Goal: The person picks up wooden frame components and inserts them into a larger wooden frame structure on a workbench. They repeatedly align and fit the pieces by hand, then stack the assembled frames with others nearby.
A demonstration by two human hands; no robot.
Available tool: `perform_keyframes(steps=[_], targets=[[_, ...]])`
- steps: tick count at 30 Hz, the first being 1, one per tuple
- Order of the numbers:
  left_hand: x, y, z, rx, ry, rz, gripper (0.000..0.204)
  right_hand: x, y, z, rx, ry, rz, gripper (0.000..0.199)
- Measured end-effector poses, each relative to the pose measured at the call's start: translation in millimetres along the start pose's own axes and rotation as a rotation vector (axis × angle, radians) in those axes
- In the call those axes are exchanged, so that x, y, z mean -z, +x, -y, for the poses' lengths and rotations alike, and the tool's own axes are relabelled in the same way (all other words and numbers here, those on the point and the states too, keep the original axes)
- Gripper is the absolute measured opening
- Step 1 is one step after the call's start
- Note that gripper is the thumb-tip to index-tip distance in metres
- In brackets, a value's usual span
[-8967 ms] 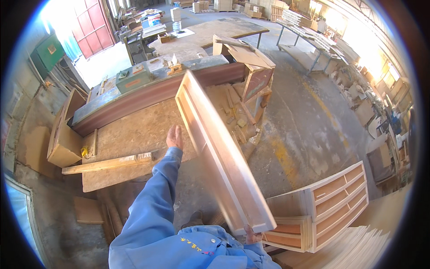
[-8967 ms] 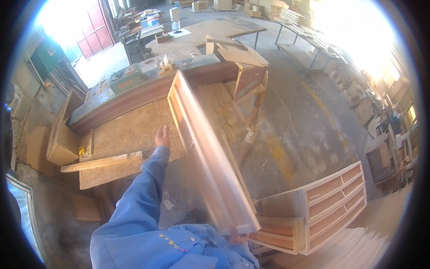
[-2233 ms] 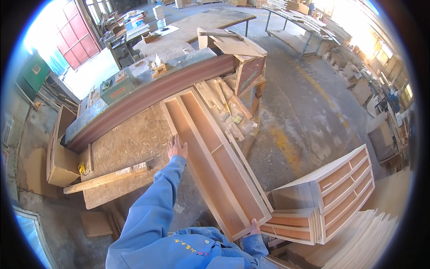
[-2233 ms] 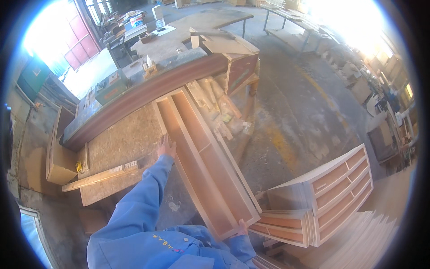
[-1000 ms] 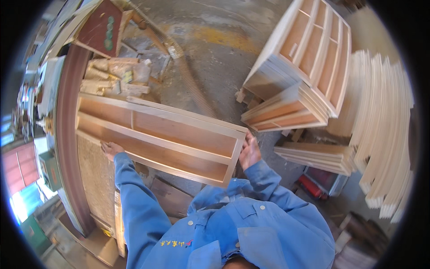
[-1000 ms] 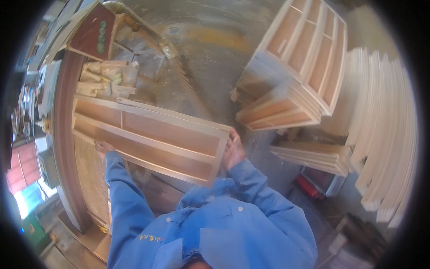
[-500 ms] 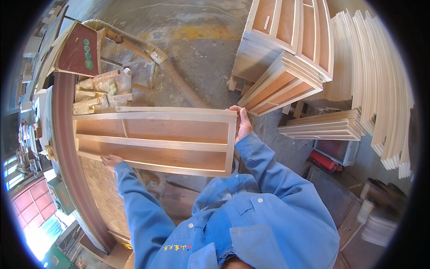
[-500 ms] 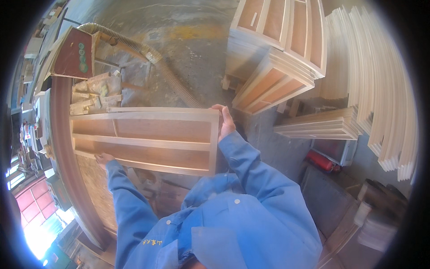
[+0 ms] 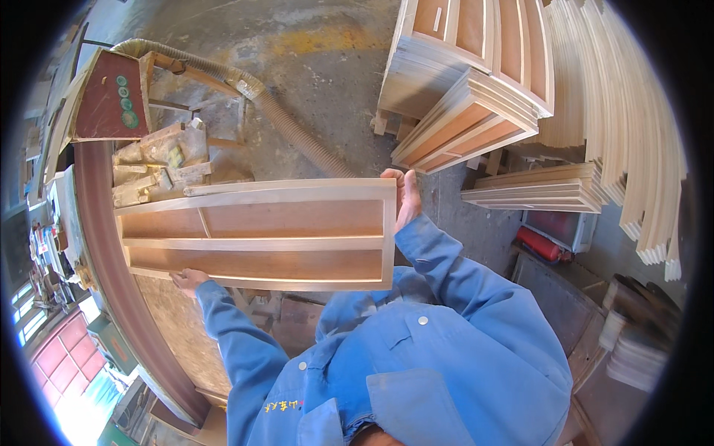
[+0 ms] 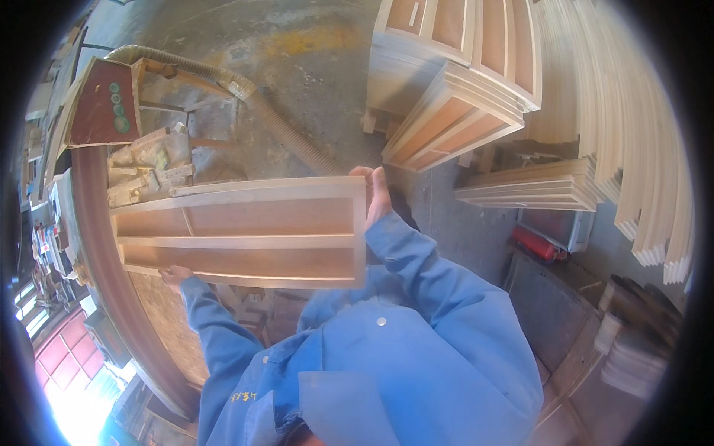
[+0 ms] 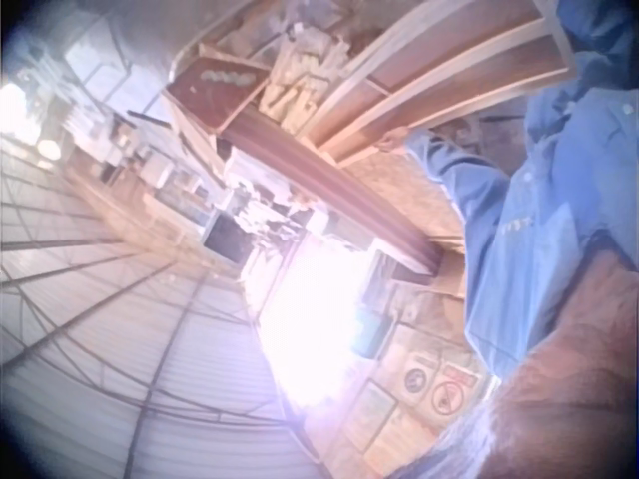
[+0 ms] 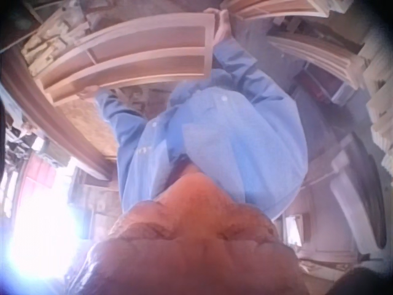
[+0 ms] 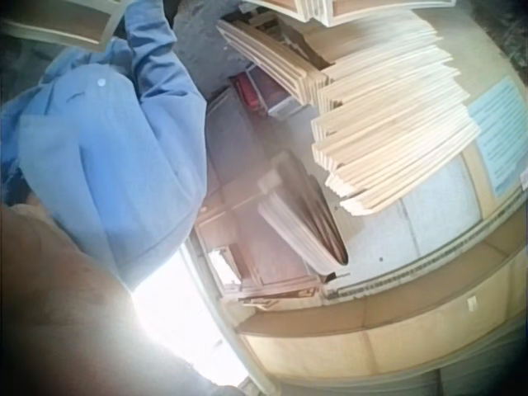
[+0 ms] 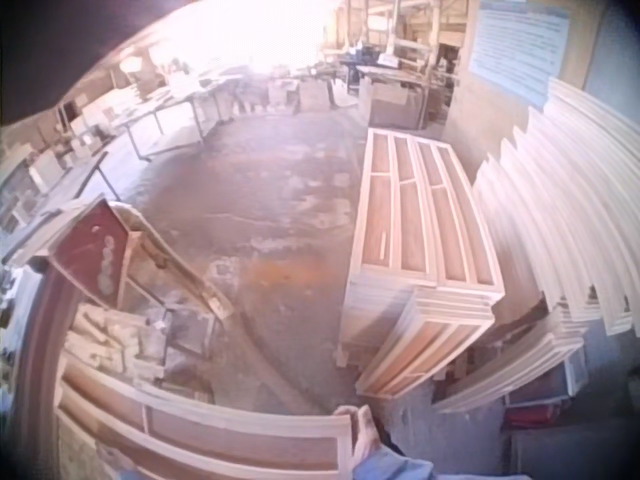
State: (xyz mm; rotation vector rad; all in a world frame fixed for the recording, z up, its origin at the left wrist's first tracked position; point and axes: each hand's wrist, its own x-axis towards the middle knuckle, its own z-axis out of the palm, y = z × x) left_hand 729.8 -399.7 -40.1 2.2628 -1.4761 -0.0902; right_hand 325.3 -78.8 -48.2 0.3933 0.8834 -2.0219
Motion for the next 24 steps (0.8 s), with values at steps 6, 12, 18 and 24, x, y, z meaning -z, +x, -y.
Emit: perform_keyframes(steps=[6,12,18,24], targets=[[2.7,-3.5,-3.2,-0.025,0.026,-0.038,0.055,-2.7,-4.5,3.9,-0.027,0.018,-0.001,0.055],[11.6,-10.9,-14.2,0.035,0.019,0.024,0.057,-8.9,-5.8,5.6,-0.024,0.025,-0.025,0.056],[12.8,-12.1,-14.0,0.018,0.011,0.024,0.056,-9.2,-6.0,6.2,-0.033,0.033,-0.010,0.056],[-3.0,2.8,10.7,-0.059,0.037,-0.058,0.059,-8.7,-5.3,7.3,-0.048,0.046,0.000,0.055]])
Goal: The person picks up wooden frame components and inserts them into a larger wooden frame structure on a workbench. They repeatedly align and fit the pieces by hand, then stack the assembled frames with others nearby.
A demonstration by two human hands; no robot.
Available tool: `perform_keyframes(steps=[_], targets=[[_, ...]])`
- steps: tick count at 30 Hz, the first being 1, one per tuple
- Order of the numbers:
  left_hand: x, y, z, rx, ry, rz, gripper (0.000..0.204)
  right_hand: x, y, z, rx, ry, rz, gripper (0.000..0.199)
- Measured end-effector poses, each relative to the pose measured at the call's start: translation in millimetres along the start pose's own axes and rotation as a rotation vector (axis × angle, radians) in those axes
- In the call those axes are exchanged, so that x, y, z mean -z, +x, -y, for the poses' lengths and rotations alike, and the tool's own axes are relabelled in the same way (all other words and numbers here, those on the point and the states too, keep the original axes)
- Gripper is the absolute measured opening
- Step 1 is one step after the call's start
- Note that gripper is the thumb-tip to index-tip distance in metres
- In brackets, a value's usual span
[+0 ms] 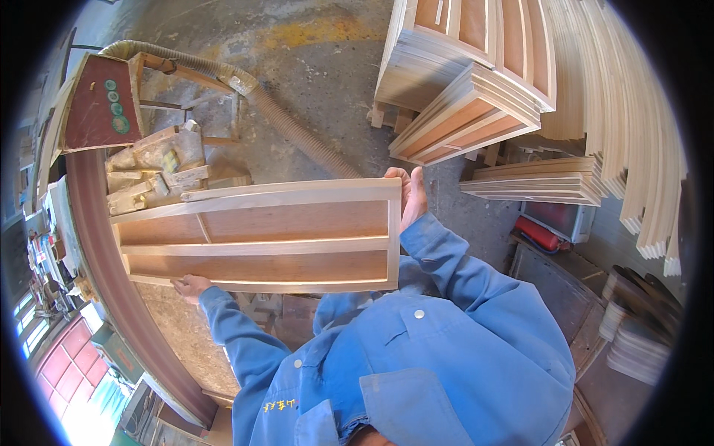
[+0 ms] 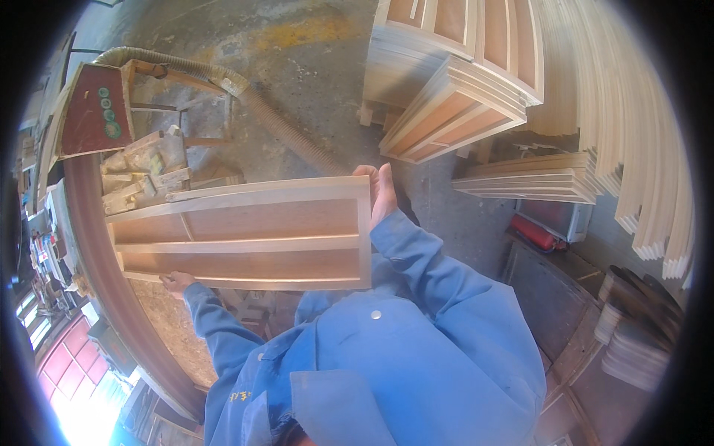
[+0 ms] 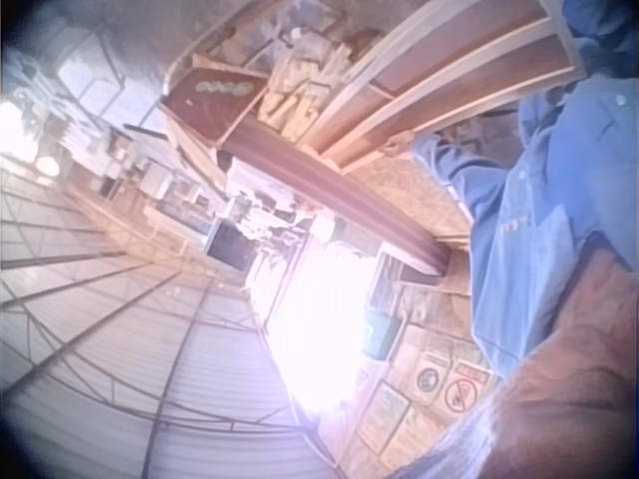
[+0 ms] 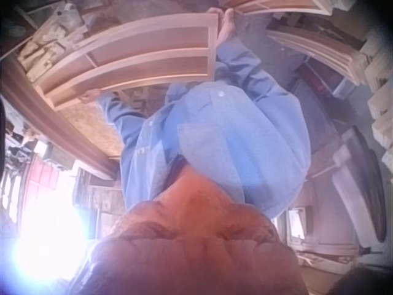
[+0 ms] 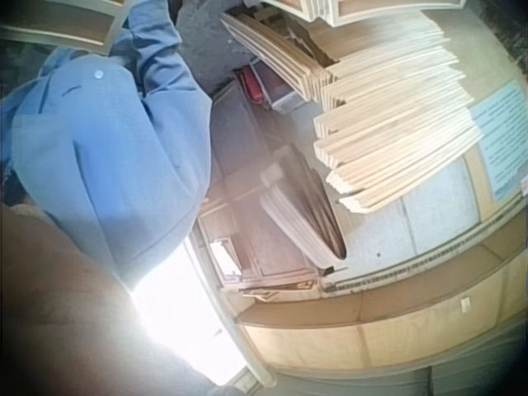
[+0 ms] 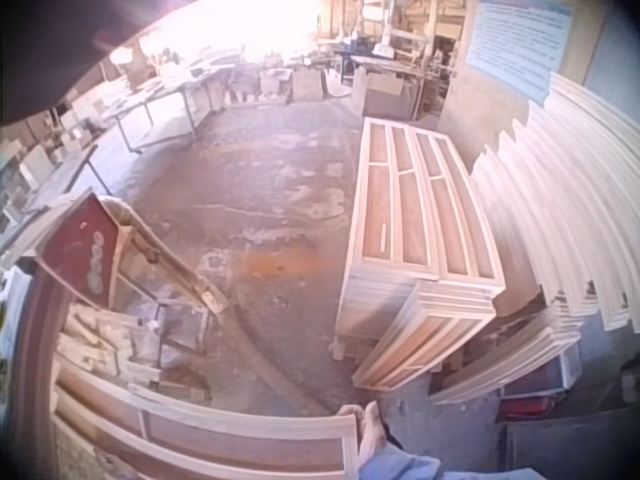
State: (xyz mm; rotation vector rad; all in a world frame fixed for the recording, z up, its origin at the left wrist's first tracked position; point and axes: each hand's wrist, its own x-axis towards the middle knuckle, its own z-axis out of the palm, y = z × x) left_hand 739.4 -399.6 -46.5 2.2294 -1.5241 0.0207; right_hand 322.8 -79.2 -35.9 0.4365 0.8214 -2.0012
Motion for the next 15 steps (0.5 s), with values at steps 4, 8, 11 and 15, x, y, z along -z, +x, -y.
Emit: perform_keyframes(steps=[4,8,11,15], targets=[[0.6,-1.5,-3.2,-0.005,0.015,-0.005,0.058,1.2,1.3,-1.3,0.016,-0.021,-0.014,0.056],[5.2,-10.9,-16.8,0.030,-0.073,0.047,0.053,14.1,5.8,-5.3,0.040,-0.034,-0.031,0.058],[6.1,-13.0,-20.1,0.073,-0.182,0.013,0.051,25.5,11.5,-6.9,0.024,0.010,-0.042,0.058],[1.1,-20.9,-19.6,0.150,-0.079,0.126,0.054,25.7,20.2,-0.8,-0.009,0.005,0.086,0.066]])
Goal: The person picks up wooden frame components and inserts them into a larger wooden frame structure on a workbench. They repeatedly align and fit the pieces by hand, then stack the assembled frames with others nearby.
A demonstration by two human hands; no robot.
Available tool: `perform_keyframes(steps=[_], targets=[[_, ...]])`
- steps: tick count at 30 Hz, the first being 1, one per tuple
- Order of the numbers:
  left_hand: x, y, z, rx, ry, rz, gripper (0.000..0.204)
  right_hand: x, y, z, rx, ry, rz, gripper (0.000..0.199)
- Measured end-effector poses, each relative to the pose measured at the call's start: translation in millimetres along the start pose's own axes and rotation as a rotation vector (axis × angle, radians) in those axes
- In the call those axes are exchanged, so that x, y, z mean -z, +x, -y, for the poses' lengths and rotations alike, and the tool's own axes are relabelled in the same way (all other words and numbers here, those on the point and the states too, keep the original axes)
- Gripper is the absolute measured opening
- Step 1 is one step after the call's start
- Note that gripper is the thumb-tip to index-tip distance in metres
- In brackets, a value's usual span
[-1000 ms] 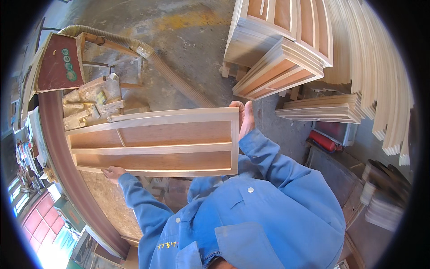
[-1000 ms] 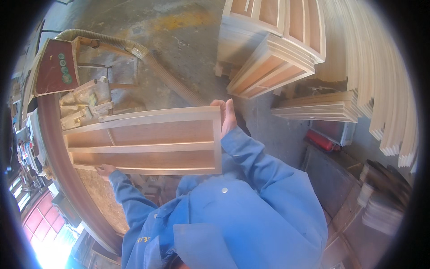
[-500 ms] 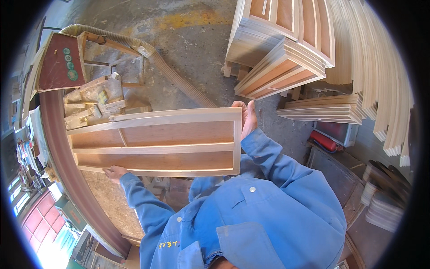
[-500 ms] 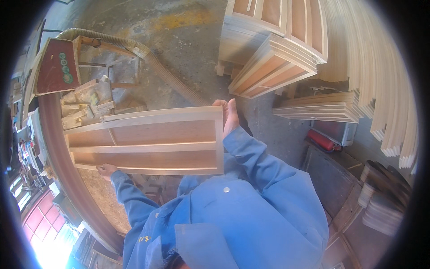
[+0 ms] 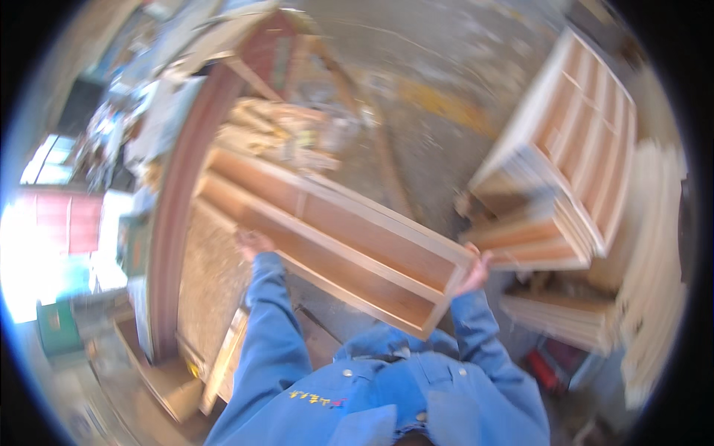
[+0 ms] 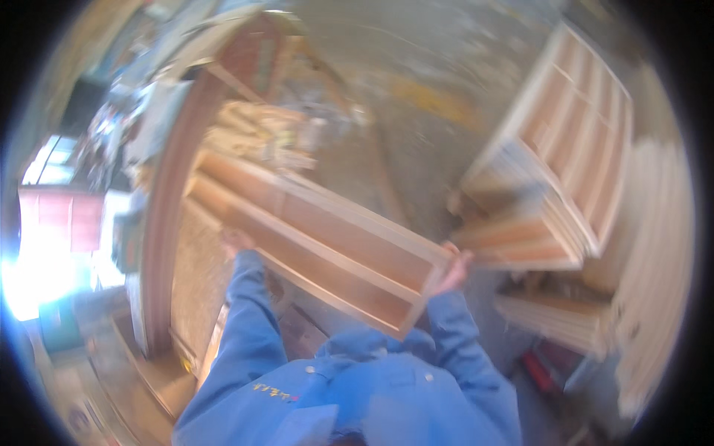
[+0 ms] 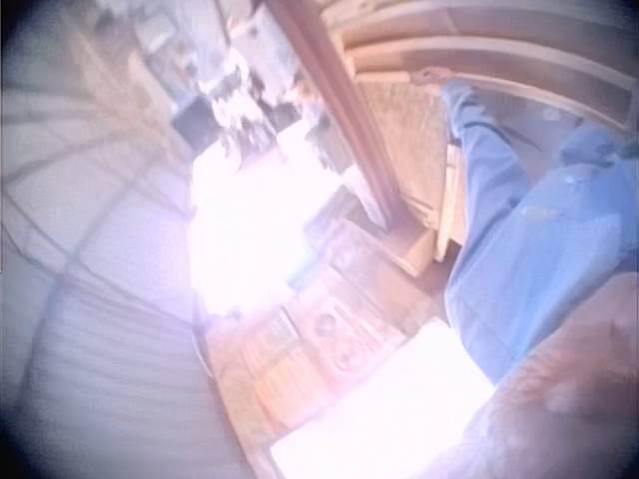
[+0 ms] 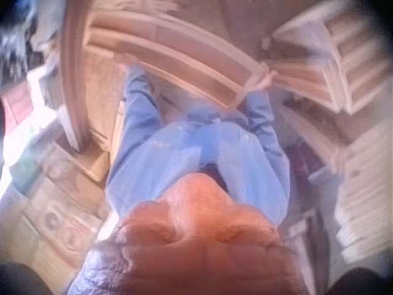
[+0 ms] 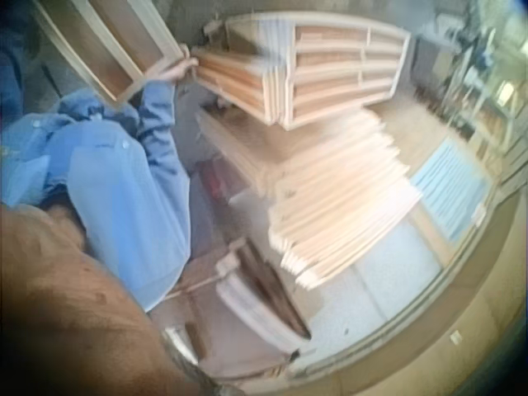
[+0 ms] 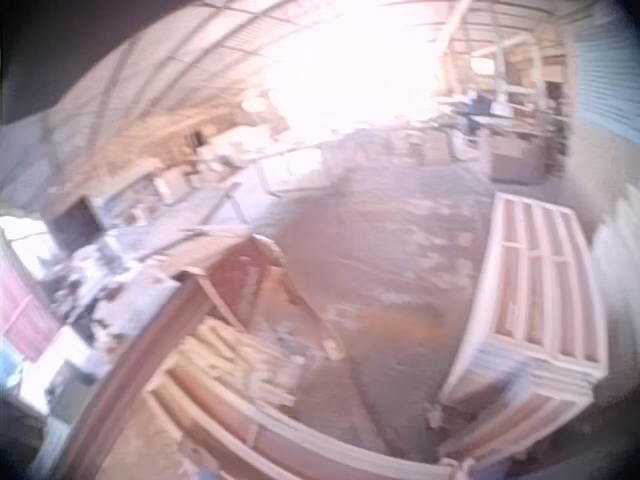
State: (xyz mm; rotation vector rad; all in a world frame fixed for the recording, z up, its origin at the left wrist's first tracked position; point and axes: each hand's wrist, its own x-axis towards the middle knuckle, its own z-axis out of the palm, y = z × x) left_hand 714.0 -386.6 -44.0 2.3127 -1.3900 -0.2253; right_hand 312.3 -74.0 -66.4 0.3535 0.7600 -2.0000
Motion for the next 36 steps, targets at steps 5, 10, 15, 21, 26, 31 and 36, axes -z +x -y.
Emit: perform_keyframes(steps=[5,10,15,21,26,31,36], targets=[[-13.4,-10.3,-6.5,-0.081,-0.048,-0.170,0.052,13.2,-7.3,9.9,-0.111,-0.127,0.086,0.077],[-15.9,-12.8,-11.9,-0.077,-0.105,-0.190,0.053,58.7,-40.7,-12.5,-0.370,-0.559,0.139,0.059],[-15.1,-10.8,-12.7,-0.066,-0.226,-0.250,0.049,50.0,-66.9,1.3,-0.343,-0.536,0.342,0.050],[30.3,3.0,3.6,0.210,-0.724,0.307,0.062,1.7,-106.7,44.1,0.054,-0.981,0.450,0.043],[74.3,-18.5,4.7,0.210,-1.406,0.134,0.078,-31.5,-112.2,68.1,0.817,-1.479,0.848,0.026],[52.9,-41.1,17.6,0.024,-0.895,-0.144,0.068,-25.5,-102.0,65.5,1.341,-1.877,0.990,0.032],[10.8,-51.1,26.0,0.034,-0.218,-0.140,0.063,-4.2,-78.8,55.6,1.394,-2.013,0.966,0.033]])
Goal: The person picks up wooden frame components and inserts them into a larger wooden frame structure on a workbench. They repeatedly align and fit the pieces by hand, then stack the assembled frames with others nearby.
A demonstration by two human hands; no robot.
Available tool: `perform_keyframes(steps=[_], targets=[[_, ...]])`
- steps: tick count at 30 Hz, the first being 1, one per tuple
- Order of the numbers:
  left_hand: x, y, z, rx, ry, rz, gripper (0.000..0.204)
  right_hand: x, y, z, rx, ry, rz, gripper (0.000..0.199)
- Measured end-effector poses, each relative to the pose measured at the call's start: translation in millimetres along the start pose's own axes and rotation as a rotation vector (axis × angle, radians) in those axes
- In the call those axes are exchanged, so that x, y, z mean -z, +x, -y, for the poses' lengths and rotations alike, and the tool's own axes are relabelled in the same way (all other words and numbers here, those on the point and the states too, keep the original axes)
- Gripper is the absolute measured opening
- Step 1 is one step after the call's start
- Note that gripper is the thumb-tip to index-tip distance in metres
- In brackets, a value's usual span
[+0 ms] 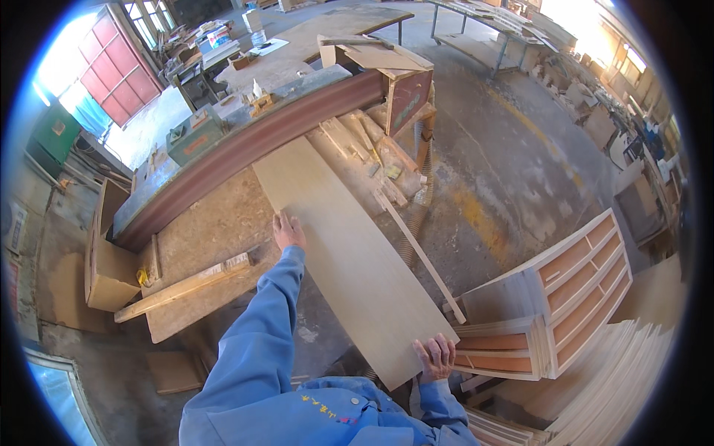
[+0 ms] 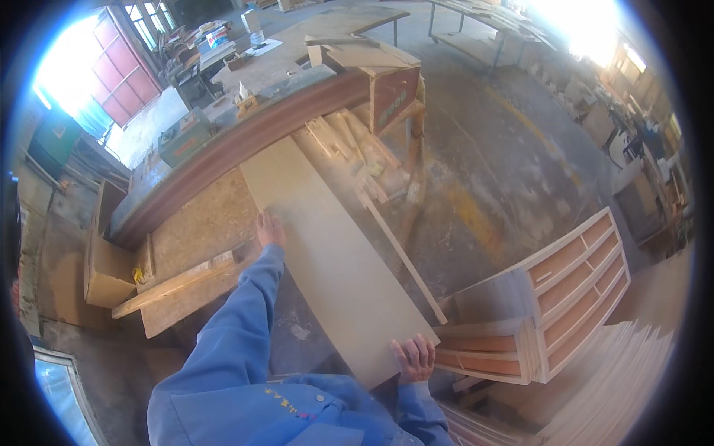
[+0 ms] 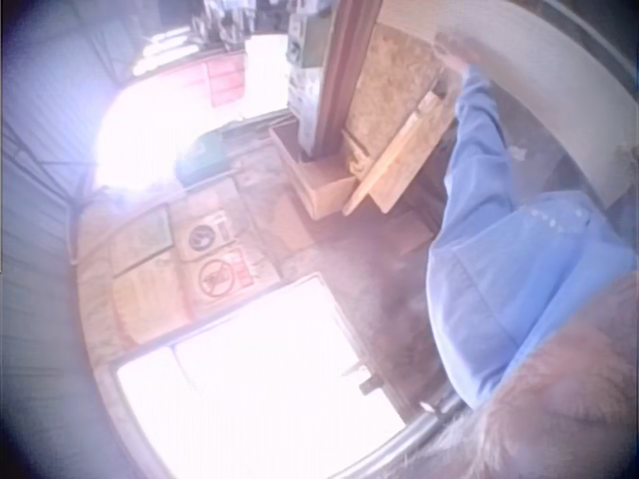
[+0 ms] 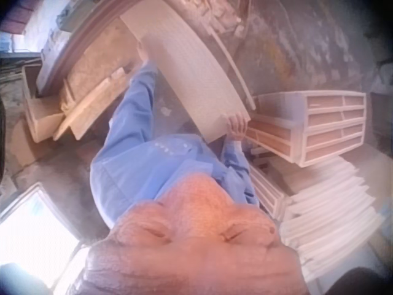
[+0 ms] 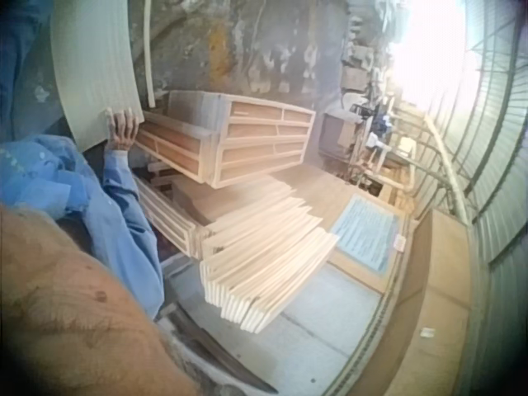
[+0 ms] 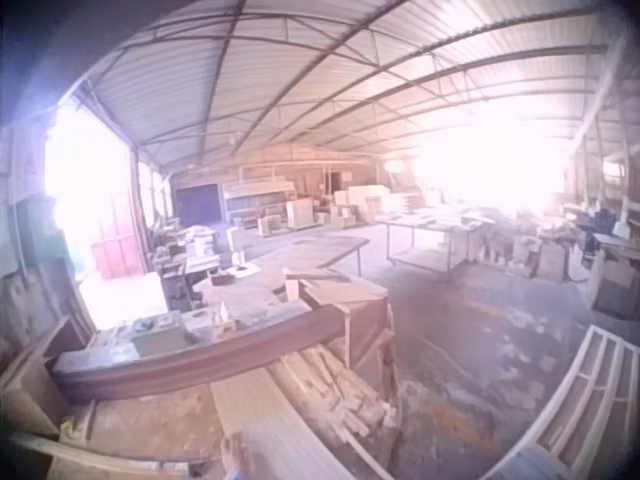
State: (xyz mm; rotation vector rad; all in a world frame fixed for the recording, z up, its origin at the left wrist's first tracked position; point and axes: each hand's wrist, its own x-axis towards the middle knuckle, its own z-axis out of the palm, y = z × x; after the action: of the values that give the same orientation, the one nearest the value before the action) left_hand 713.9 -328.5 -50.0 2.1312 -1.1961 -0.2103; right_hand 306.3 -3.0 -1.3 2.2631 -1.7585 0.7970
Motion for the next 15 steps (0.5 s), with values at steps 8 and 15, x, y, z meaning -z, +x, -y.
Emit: perform_keyframes(steps=[8,15], targets=[[-17.0,6.2,-37.6,-0.066,0.193,0.080,0.063,-20.8,8.1,-19.9,-0.032,-0.041,0.071,0.042],[-26.3,19.2,-51.6,-0.042,0.230,0.055,0.064,-34.3,12.4,-19.0,-0.032,-0.045,0.071,0.040]])
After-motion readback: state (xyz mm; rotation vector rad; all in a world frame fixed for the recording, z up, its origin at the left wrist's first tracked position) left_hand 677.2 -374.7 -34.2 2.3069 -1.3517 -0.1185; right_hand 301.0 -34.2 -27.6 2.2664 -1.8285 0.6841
